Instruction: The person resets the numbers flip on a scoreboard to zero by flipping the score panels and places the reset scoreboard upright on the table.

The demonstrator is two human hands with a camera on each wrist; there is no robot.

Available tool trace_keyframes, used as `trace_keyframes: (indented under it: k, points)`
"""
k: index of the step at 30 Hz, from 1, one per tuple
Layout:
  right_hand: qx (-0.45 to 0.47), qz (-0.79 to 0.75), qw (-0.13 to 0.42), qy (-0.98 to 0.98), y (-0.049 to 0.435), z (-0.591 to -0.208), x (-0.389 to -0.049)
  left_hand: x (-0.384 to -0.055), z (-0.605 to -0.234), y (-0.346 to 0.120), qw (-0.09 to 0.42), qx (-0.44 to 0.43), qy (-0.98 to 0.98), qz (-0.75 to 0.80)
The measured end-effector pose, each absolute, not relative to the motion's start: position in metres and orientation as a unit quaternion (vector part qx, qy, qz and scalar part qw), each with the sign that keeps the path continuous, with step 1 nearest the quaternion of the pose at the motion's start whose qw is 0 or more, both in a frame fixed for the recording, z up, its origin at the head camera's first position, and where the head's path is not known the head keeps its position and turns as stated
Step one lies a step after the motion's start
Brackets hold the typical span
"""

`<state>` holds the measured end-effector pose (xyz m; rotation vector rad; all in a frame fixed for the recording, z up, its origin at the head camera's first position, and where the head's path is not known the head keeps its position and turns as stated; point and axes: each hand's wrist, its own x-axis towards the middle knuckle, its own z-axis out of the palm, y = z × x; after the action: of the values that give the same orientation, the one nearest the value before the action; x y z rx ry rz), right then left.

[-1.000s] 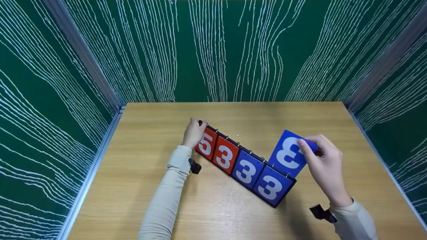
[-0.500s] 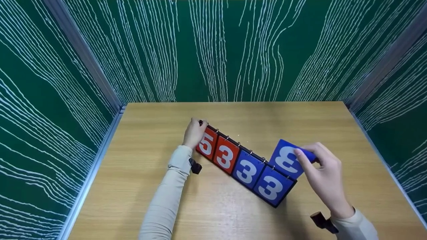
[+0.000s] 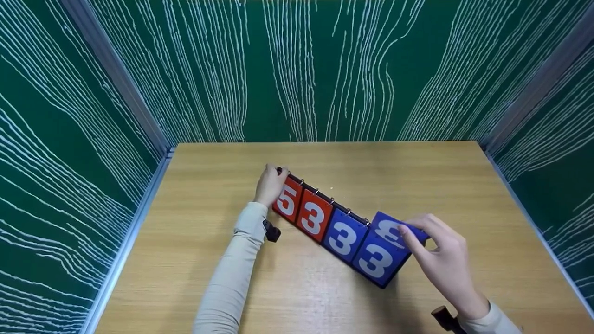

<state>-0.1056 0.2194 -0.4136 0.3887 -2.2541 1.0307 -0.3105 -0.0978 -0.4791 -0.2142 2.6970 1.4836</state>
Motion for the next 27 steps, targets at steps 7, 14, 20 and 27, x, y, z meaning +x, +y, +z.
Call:
trace_keyframes:
  k: [7, 14, 20, 27]
  points:
    - [0.163, 0.389, 0.283, -0.861, 0.217, -0.415, -0.096, -0.311, -0.479, -0.098, 0.018, -0.058, 0.886, 0.460]
    - [0.209, 0.373, 0.283, -0.859, 0.212, -0.418, -0.090, -0.310, -0.479, -0.098, 0.023, -0.066, 0.878, 0.474]
    - [0.250, 0.363, 0.277, -0.854, 0.208, -0.427, -0.084, -0.310, -0.478, -0.097, 0.025, -0.066, 0.879, 0.472]
    - [0.288, 0.375, 0.226, -0.852, 0.204, -0.440, -0.075, -0.309, -0.476, -0.096, 0.035, -0.076, 0.868, 0.490]
